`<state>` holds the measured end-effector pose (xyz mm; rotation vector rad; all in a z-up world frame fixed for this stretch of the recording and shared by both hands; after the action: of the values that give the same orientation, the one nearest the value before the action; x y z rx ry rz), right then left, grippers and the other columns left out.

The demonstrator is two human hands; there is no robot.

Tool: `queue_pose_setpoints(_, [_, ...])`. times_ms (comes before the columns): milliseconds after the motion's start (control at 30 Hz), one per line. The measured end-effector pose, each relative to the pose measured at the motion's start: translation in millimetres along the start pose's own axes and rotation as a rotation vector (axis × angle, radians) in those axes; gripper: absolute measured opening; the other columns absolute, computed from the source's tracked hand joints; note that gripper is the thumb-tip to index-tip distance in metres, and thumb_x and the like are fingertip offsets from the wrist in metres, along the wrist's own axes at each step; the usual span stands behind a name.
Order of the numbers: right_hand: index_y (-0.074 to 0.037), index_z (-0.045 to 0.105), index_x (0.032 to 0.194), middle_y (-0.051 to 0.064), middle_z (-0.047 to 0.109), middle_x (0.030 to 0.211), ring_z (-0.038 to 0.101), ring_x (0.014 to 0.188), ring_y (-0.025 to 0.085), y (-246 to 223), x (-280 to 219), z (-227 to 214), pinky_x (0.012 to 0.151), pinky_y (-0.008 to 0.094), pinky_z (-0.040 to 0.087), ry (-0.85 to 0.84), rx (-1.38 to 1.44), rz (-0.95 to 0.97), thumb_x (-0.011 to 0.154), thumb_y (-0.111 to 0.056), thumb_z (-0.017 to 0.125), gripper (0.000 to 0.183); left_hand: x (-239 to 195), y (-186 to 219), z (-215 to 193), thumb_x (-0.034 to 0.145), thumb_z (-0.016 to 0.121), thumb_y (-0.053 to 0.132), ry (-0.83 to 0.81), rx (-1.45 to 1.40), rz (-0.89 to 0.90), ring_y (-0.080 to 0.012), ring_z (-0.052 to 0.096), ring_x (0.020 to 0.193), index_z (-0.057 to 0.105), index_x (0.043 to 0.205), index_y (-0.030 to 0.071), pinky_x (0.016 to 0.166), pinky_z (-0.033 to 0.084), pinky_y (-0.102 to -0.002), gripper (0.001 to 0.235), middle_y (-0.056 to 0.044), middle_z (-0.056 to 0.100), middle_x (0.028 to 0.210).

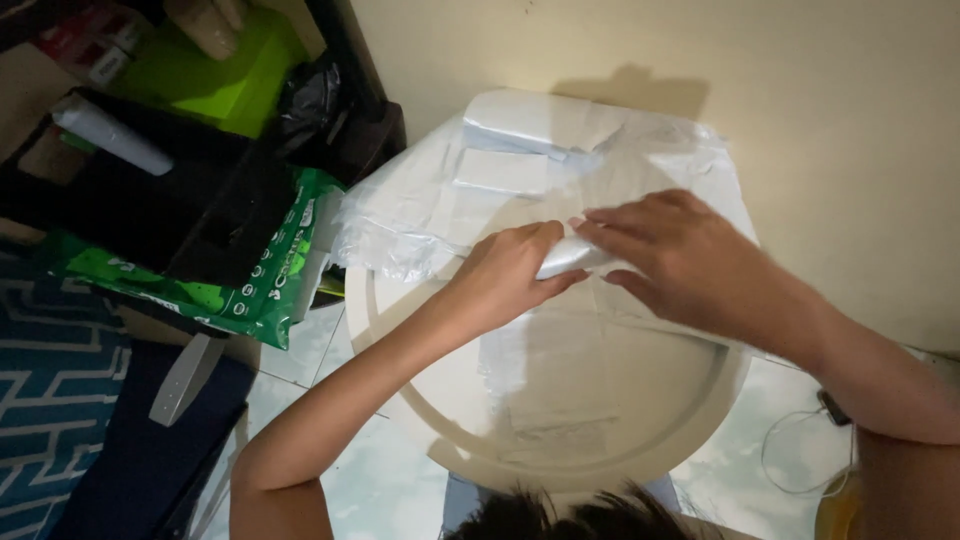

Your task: Rolling a strip of plastic bags into a compact roll on a flat surface.

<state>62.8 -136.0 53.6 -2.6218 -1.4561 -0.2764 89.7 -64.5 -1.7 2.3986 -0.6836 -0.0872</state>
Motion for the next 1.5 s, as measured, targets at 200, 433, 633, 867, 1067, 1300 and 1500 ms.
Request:
queue_pose_setpoints(200, [-0.001,0.049,0.126,0.007,0.063,0.101,0.062,0.082,0.02,-16.6,-6.6,23.0,0.072,0.031,0.049,0.031,-0.353,-0.113,0.077,-0.001,0.06,0.051,1.5,9.6,6.0,0.082,0.061,0.041,-0.121,-0.051,0.037,-0.0288,0.064,0.077,0.052,0.104,-0.001,0.059,0.048,-0.035,0.047,-0.012,0.065,0.086])
queue_pose_setpoints(433, [-0.007,0.055,0.12,0.012,0.066,0.092,0.067,0.088,0.023,-8.7,-9.8,54.6,0.079,0.033,0.053,-0.048,-0.451,-0.087,0.082,-0.012,0.063,0.039,-4.7,8.4,1.4,0.082,0.065,0.033,-0.135,-0.123,0.039,-0.0383,0.066,0.086,0.057,0.097,-0.004,0.068,0.054,-0.045,0.041,-0.02,0.066,0.089])
queue_pose_setpoints(633, [-0.007,0.054,0.112,0.008,0.058,0.089,0.061,0.084,0.02,-13.2,-4.8,62.7,0.076,0.03,0.052,-0.05,-0.574,-0.093,0.084,-0.016,0.062,0.031,-3.1,5.3,4.8,0.083,0.065,0.032,-0.167,-0.097,0.047,-0.0358,0.066,0.085,0.058,0.098,-0.003,0.068,0.054,-0.042,0.038,-0.018,0.066,0.088])
queue_pose_setpoints(867, [-0.008,0.048,0.107,0.005,0.048,0.09,0.056,0.085,0.019,0.0,-13.1,84.2,0.071,0.028,0.047,-0.13,-0.509,-0.057,0.086,-0.018,0.057,0.026,-9.6,3.3,8.6,0.082,0.064,0.037,-0.157,-0.028,0.081,-0.0391,0.065,0.084,0.052,0.099,0.0,0.068,0.053,-0.046,0.043,-0.02,0.064,0.088])
queue_pose_setpoints(1067, [-0.006,0.046,0.105,0.009,0.049,0.091,0.057,0.086,0.022,9.6,-10.8,83.7,0.07,0.029,0.049,-0.164,-0.319,-0.034,0.083,-0.014,0.059,0.027,-9.4,6.5,11.9,0.081,0.065,0.041,0.076,0.412,0.246,-0.0282,0.064,0.073,0.052,0.1,0.005,0.06,0.053,-0.038,0.043,-0.009,0.056,0.082])
queue_pose_setpoints(1300, [-0.006,0.045,0.104,0.009,0.049,0.093,0.058,0.084,0.023,16.9,-13.8,90.0,0.069,0.03,0.05,-0.125,-0.307,-0.057,0.081,-0.013,0.063,0.03,-10.6,4.8,12.7,0.082,0.067,0.033,0.132,0.5,0.278,-0.0216,0.062,0.064,0.055,0.098,0.005,0.052,0.051,-0.032,0.034,-0.004,0.054,0.075])
queue_pose_setpoints(1500, [-0.009,0.046,0.107,0.006,0.047,0.095,0.058,0.083,0.024,21.9,-15.8,97.5,0.073,0.036,0.047,-0.035,-0.272,-0.109,0.083,-0.016,0.061,0.029,-12.4,8.9,8.7,0.079,0.067,0.019,0.152,0.524,0.334,-0.0196,0.059,0.057,0.057,0.09,0.005,0.048,0.049,-0.03,0.021,-0.003,0.053,0.07])
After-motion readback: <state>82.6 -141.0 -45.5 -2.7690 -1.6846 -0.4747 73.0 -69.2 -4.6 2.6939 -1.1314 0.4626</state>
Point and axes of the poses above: each hand's wrist, its own x-axis towards the middle knuckle, its own z-axis out of the palm, y = z × x, the point moved 10 cm from there along x, towards the middle knuckle
